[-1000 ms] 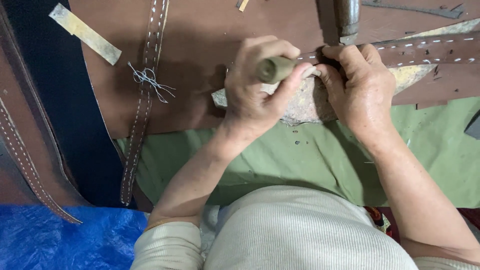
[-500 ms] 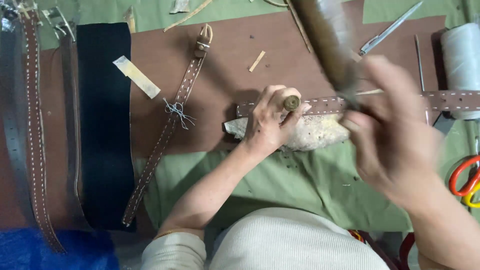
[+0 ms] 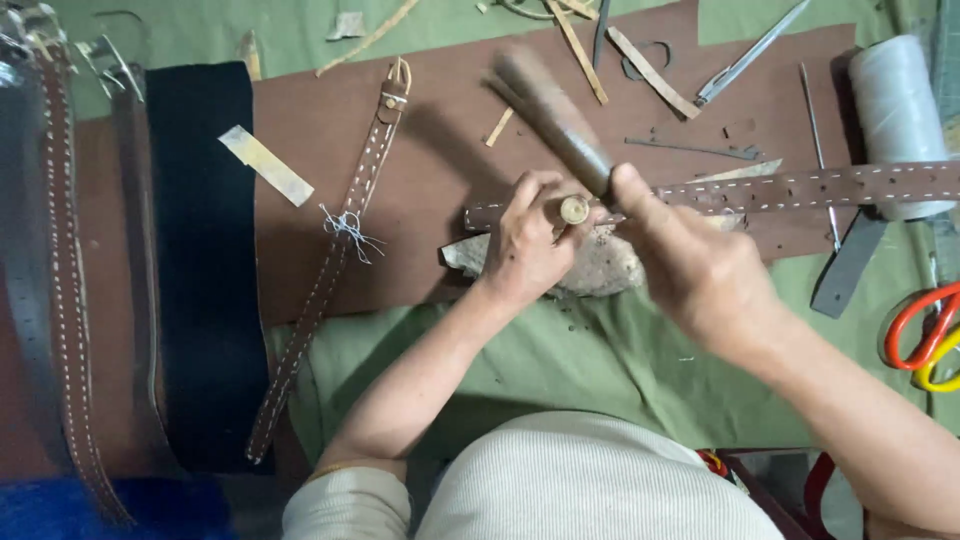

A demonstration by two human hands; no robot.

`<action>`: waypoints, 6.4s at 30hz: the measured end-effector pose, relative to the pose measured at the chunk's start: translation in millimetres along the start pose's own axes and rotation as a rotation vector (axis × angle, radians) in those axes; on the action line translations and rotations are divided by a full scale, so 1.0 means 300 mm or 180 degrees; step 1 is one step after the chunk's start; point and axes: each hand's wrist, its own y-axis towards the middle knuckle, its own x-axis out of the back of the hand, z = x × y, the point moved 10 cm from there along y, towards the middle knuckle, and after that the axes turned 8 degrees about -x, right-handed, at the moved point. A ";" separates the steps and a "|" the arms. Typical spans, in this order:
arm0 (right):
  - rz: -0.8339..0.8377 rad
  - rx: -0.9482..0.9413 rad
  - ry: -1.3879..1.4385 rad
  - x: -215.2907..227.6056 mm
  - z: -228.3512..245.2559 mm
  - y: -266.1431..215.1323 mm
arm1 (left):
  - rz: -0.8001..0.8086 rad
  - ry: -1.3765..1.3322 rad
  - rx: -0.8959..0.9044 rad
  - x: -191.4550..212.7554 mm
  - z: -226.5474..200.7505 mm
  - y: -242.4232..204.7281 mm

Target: Using a punch tool and mallet to create holes in a leather strap, then trimming the edges with scissors.

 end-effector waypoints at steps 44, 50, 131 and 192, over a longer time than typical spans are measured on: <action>-0.1031 -0.1289 0.0082 -0.350 -0.405 -0.061 | -0.2085 -0.3083 0.1606 0.038 0.327 -0.117; -0.1567 -0.0812 0.0344 -0.305 -0.390 -0.070 | -0.1339 -0.2447 0.0742 0.115 0.117 0.022; 0.0184 -0.2202 0.0152 -0.387 -0.319 -0.093 | -0.1099 -0.1670 0.0764 0.110 0.173 -0.159; -0.1047 -0.0156 0.0199 0.110 0.040 -0.146 | 0.0195 -0.1576 -0.0187 0.033 -0.051 -0.126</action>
